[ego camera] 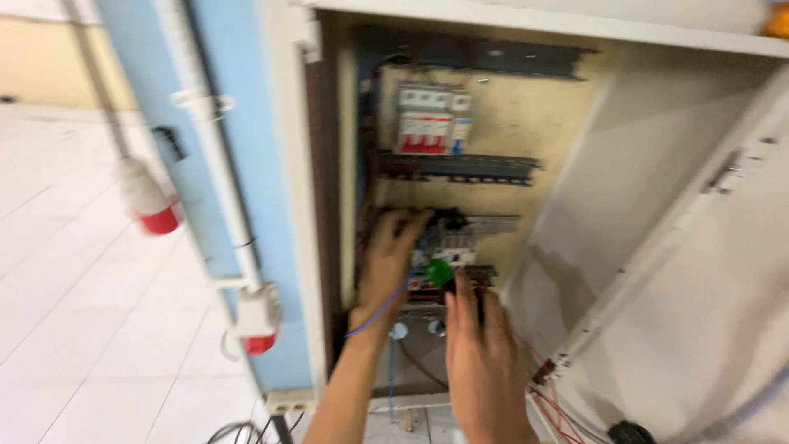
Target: The person works inside an open electrical panel, using a green screwdriver to connect and tighten wires to various components. They handle multiple colored wires, including blue and red, and secure them into terminals on the panel's internal components.
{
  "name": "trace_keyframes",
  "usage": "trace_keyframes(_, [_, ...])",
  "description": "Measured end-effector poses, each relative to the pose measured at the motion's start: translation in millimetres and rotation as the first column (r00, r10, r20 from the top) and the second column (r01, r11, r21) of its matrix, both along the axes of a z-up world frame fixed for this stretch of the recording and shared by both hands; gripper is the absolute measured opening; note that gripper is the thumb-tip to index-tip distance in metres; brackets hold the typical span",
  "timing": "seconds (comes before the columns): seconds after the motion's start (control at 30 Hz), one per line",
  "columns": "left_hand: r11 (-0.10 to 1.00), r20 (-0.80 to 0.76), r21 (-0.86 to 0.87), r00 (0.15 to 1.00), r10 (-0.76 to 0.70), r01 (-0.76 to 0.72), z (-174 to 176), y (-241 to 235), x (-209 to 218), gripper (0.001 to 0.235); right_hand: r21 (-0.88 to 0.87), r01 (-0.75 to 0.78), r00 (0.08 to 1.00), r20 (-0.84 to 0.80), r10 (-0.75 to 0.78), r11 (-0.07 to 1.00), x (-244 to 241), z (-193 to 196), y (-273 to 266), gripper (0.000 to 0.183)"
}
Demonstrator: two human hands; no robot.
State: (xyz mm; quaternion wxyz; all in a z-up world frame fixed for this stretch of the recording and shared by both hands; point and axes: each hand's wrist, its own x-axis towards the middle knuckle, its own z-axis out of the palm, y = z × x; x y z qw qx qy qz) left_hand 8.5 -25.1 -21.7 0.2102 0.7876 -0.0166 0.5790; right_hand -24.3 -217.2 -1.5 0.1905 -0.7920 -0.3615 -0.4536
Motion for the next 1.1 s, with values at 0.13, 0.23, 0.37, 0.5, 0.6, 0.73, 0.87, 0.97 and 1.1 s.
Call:
trace_keyframes(0.13, [0.998,-0.112,-0.068,0.994,-0.001,-0.006,-12.7,-21.0,0.0,0.066,0.129,-0.322,0.932,-0.132,0.338,0.938,-3.4,-13.3,-23.3,0.065])
trace_keyframes(0.23, [0.999,-0.177,0.002,0.983,0.051,-0.051,-7.5,-51.8,-20.8,0.053,0.273,-0.142,0.925,-0.306,0.226,0.952,-0.5,-49.3,-67.8,0.040])
trace_keyframes(0.37, [0.986,-0.060,0.119,0.990,0.128,-0.121,-48.2,-71.3,-6.6,0.047,0.108,-0.032,0.936,-0.347,0.068,0.994,154.4,-240.9,-108.7,0.051])
trace_keyframes(0.5, [0.942,0.012,0.331,0.999,0.046,-0.048,-76.8,-94.3,-28.2,0.024,0.080,0.024,0.703,-0.710,0.040,0.997,132.9,-232.6,-70.8,0.050])
trace_keyframes(0.6, [0.912,-0.005,0.410,1.000,0.029,-0.024,-121.0,-101.9,-22.9,0.021,0.167,-0.027,0.632,-0.761,0.146,0.986,125.0,-217.7,-53.6,0.044])
trace_keyframes(0.73, [0.833,-0.132,0.551,0.991,0.029,0.050,-178.0,-105.3,-16.9,0.019,-0.699,0.207,0.976,0.196,-0.095,0.685,240.6,-310.8,-49.4,0.031])
trace_keyframes(0.87, [0.814,-0.230,0.578,0.969,0.094,0.058,-205.6,-117.4,-24.0,0.040,-0.645,-0.210,0.781,-0.563,-0.272,0.734,253.5,-301.7,-37.8,0.034])
trace_keyframes(0.97, [0.849,-0.260,0.519,0.964,0.046,0.100,-213.0,-120.3,-29.7,0.027,-0.646,-0.269,0.963,-0.199,0.182,0.714,216.3,-268.9,-36.9,0.018])
trace_keyframes(1.1, [0.860,-0.179,0.509,0.980,0.091,0.013,-190.1,-125.3,-43.3,0.023,-0.314,-0.334,0.831,-0.544,0.120,0.889,157.8,-232.9,-46.4,0.041])
